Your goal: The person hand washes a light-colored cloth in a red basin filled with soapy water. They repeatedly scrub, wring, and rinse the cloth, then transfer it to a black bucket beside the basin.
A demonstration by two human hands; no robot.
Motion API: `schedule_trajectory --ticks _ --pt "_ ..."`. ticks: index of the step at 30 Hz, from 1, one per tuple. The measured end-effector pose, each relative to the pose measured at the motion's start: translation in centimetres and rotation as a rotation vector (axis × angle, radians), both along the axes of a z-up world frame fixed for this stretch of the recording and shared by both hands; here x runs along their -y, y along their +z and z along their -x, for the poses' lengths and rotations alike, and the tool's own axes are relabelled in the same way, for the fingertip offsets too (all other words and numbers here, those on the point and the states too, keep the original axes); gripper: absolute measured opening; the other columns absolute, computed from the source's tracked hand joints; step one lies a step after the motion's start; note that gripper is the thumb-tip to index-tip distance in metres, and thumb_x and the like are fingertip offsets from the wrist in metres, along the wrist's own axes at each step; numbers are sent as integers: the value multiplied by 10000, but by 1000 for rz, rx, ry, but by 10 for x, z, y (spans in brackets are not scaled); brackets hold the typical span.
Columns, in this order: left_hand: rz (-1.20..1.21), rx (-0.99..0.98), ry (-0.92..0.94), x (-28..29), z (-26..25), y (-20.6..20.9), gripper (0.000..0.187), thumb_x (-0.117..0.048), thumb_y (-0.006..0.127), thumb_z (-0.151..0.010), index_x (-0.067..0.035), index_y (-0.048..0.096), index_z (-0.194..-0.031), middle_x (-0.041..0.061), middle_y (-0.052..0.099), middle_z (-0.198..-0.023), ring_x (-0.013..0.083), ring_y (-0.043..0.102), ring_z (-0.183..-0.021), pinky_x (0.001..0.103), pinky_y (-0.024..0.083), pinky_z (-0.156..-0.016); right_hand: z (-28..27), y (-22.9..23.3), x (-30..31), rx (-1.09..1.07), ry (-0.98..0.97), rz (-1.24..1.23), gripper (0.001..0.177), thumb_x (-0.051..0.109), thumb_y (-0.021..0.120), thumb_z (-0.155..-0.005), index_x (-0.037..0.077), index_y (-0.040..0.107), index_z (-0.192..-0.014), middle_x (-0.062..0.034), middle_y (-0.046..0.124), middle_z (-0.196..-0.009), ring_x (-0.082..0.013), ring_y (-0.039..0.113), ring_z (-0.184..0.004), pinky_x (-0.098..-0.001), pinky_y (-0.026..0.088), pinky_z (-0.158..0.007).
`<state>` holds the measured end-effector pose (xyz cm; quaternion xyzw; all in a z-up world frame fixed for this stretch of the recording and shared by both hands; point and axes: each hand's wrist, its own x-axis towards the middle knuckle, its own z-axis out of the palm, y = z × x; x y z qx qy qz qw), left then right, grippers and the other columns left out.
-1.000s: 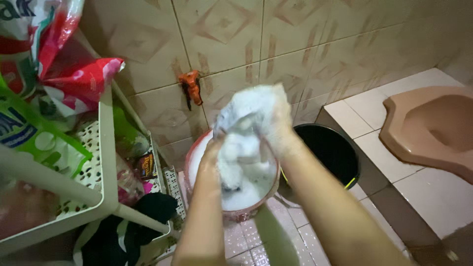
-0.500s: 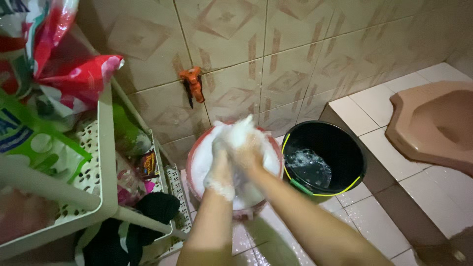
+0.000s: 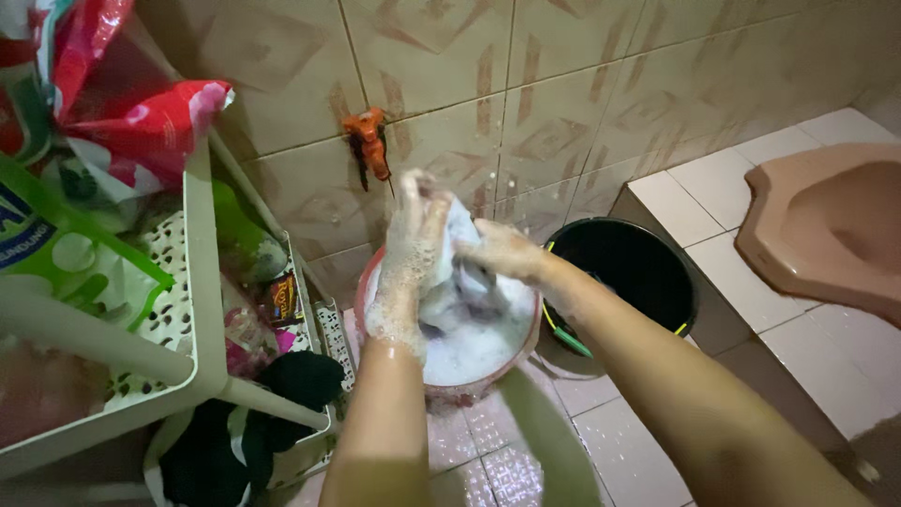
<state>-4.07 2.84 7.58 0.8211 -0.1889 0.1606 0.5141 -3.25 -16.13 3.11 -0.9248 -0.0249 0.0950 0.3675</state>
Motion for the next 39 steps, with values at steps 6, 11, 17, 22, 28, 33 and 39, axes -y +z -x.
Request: schedule_trajectory --ticks 6,11,17,22,28,33,39 --pt "-97 -167 -158 6 -9 -44 819 -380 796 -888 -66 406 -1537 269 583 -1270 377 598 -1107 442 467 -894 18 64 -28 300 2 -875 581 315 803 -828 1 576 -1261 -148 685 -1110 -246 649 -974 -405 548 -859" --pt "29 -722 -173 3 -18 -96 395 -104 637 -852 67 690 -1204 209 755 -1025 306 725 -930 393 569 -785 10 89 -4 491 20 -1266 575 333 759 -828 32 576 -1283 -118 671 -1191 -248 639 -1063 -386 521 -924" --pt "827 -696 -447 -4 -23 -110 427 -174 626 -879 27 678 -1253 181 728 -1089 289 686 -985 382 550 -828 29 102 -14 632 -336 -892 628 417 768 -796 48 596 -1274 -146 666 -1214 -310 640 -1115 -414 504 -957" --pt "972 -722 -393 24 -28 -102 450 -233 618 -887 -9 669 -1273 181 720 -1129 299 677 -1029 394 537 -870 77 25 -76 849 -7 -148 529 485 731 -830 105 673 -1193 -123 699 -1190 -316 669 -1147 -425 515 -992" --pt "974 -754 -290 33 -16 -114 478 -303 610 -896 -51 659 -1298 181 711 -1177 312 666 -1082 408 522 -920 4 -58 -66 767 -310 39 331 440 616 -996 136 684 -1107 -161 706 -1045 -390 663 -1005 -507 500 -865" --pt "871 -696 -241 45 -19 -99 501 -362 603 -903 -87 650 -1319 181 703 -1216 323 657 -1126 420 509 -962 -11 -54 -59 693 -377 166 302 428 577 -1031 165 681 -1138 -170 719 -1004 -405 676 -946 -532 503 -830" --pt "-212 -450 -104 12 -14 -28 530 -433 594 -912 -129 640 -1344 181 693 -1264 336 647 -1178 434 494 -1013 -2 14 -30 619 -148 165 514 361 730 -826 192 641 -1303 -168 699 -1203 -393 638 -1113 -544 459 -888"
